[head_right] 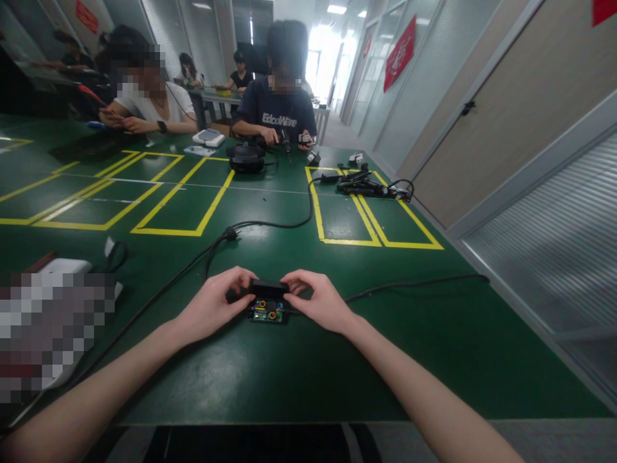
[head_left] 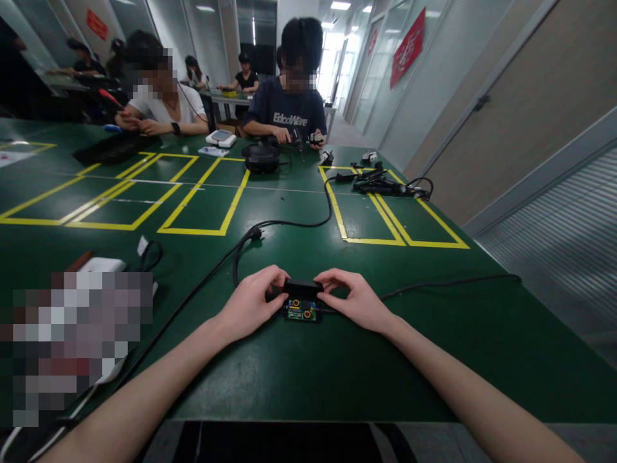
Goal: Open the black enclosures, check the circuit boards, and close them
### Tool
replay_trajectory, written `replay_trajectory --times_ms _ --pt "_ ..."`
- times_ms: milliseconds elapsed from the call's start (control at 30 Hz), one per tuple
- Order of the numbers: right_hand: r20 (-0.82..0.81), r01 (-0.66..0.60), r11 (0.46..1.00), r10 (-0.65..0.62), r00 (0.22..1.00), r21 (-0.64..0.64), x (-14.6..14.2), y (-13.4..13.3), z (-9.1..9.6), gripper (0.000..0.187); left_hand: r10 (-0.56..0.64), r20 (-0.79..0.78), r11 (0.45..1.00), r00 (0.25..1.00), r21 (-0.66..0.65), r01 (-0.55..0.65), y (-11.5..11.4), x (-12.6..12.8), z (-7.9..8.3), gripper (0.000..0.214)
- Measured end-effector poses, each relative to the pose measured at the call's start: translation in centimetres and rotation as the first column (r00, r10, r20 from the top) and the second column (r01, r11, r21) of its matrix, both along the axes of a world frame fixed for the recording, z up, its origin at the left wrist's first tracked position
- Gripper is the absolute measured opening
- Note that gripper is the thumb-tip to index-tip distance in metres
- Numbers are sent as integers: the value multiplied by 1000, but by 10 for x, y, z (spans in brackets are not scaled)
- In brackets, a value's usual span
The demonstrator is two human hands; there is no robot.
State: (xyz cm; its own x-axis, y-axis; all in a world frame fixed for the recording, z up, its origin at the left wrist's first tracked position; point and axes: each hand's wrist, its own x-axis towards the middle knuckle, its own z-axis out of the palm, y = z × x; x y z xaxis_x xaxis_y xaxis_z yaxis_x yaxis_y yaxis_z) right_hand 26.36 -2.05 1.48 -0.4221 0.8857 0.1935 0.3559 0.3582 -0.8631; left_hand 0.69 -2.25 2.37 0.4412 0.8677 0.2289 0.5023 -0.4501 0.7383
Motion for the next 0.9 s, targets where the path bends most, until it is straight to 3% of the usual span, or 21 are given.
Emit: replay_trajectory --times_ms 133,433,900 --pt "36 -56 996 54 998 71 1 0 0 14 1 10 1000 1000 -17 -1 -1 0 0 9" --pt "-55 -52 997 56 997 65 0 -2 -1 13 9 30 998 1000 -59 -7 -1 0 -1 17" --pt "-62 -87 992 93 994 92 2 -3 1 13 -26 25 1000 999 8 26 0 -1 -2 12"
